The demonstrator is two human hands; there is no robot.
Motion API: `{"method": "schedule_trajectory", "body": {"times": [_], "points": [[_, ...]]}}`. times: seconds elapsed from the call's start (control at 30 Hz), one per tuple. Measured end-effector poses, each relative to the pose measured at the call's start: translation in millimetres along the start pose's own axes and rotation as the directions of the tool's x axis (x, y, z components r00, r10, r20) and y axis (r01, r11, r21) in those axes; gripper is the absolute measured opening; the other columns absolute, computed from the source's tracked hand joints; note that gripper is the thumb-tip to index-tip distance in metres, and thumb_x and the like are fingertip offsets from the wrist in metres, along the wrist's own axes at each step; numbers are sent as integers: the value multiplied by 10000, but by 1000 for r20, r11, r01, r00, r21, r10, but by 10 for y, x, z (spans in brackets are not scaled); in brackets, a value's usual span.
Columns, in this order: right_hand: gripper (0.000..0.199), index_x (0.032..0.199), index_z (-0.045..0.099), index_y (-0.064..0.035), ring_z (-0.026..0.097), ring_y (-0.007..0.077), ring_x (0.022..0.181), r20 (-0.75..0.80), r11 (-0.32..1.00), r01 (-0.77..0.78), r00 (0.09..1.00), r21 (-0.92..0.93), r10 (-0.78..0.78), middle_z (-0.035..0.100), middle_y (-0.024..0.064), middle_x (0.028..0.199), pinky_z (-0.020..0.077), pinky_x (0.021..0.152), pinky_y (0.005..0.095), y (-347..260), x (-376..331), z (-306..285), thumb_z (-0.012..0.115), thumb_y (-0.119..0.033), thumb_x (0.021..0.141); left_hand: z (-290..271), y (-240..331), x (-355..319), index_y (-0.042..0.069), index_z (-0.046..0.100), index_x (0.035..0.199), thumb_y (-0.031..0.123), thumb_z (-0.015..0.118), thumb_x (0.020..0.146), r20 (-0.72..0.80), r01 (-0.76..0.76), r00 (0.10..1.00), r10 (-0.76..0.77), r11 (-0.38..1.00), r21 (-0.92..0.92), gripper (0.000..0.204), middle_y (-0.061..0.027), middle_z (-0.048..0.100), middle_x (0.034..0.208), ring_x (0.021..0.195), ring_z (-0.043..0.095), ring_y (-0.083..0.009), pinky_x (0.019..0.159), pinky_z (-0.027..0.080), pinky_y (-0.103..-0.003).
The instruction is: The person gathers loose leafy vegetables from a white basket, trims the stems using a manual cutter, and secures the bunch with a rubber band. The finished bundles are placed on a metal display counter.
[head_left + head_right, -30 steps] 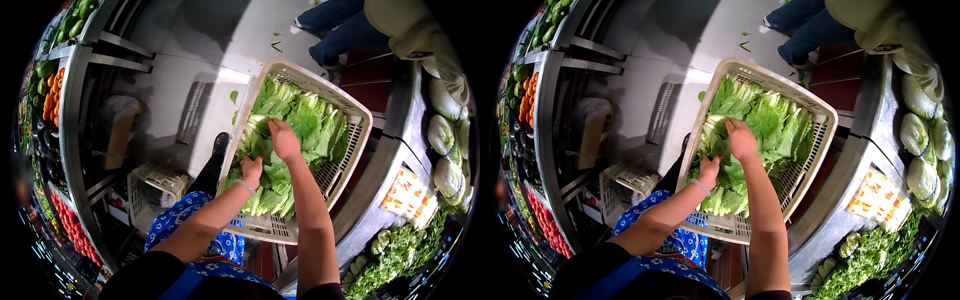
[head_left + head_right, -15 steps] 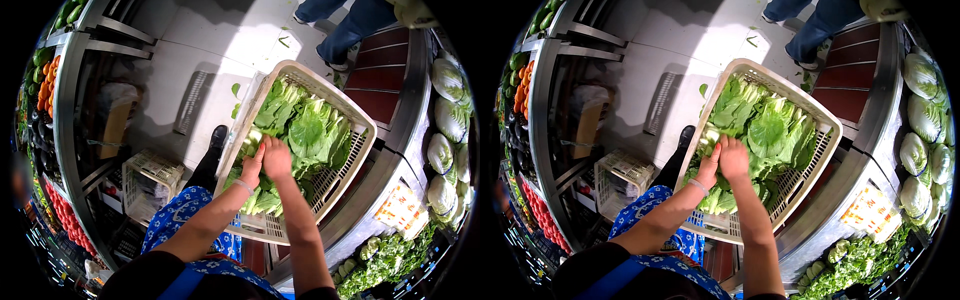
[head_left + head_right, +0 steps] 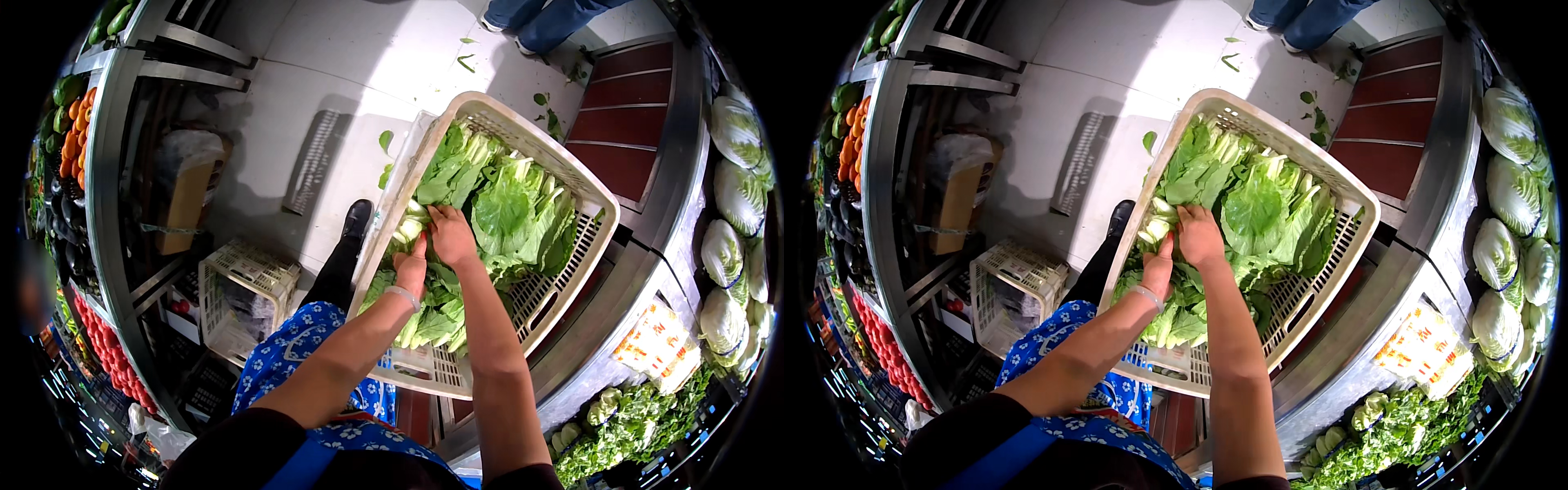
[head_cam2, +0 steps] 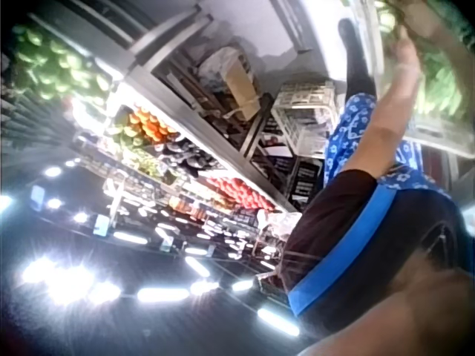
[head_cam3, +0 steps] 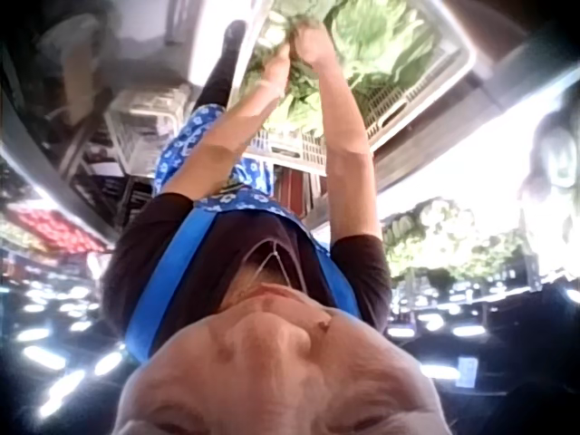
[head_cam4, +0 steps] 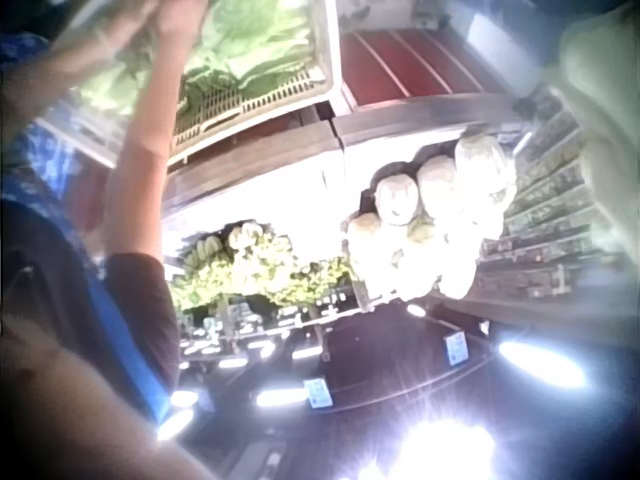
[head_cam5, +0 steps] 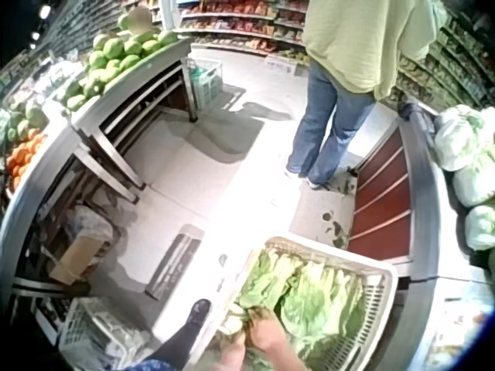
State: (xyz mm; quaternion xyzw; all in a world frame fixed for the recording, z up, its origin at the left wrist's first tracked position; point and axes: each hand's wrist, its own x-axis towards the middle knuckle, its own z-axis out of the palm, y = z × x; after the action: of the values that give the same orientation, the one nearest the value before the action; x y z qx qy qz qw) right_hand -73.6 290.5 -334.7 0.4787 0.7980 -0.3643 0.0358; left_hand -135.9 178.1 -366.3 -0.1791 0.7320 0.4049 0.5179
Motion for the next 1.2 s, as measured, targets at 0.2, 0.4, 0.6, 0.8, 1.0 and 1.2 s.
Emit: {"method": "schedule_trajectory", "body": {"times": [0.2,0.4,0.6,0.8,1.0,1.2], "points": [[421,1289,580,-54,560,347,1086,23,990,-142,990,5,141,599,178,1154,453,950,413,-457,-416,120,545,-201,896,-228,129,-329,-83,382,1368,427,745,849,207,146,975,-74,922,-358,813,-162,548,1290,1115,556,-199,913,480,-331],[346,1194,667,-104,513,336,1143,-70,982,-69,996,-173,57,547,147,1265,432,979,388,-601,-499,26,528,-196,891,-280,48,-296,25,594,1221,305,752,866,295,156,955,-17,876,-456,479,-46,639,1154,1004,599,-142,852,504,-309],[359,1207,649,-144,658,356,936,116,990,-138,984,-8,138,613,141,1232,529,826,432,-296,-136,35,518,-182,875,-271,-49,-215,33,483,1316,305,751,869,235,144,971,-37,878,-456,588,-66,604,1220,1042,586,-169,857,496,-347],[449,1350,517,-114,544,267,1190,463,858,139,878,-495,125,542,100,1284,476,945,357,-517,264,-32,473,-170,906,-261,48,-344,23,424,1335,335,759,860,102,159,986,-130,910,-383,660,-61,587,1251,1107,559,-176,925,446,-324],[339,1171,657,-97,425,232,1264,524,663,459,844,-591,-117,538,82,1317,317,1087,345,-621,165,-138,450,-197,922,-361,49,-391,52,362,1372,392,722,881,150,206,976,-159,901,-382,697,-47,545,1308,1168,514,-156,948,429,-333],[360,1170,623,-12,498,274,1178,422,805,350,896,-479,-138,545,147,1289,383,1048,345,-527,0,-34,428,-189,925,-478,-190,-266,54,389,1357,398,726,874,221,225,966,-136,866,-447,682,-55,565,1275,1142,545,-170,924,471,-354]]}}
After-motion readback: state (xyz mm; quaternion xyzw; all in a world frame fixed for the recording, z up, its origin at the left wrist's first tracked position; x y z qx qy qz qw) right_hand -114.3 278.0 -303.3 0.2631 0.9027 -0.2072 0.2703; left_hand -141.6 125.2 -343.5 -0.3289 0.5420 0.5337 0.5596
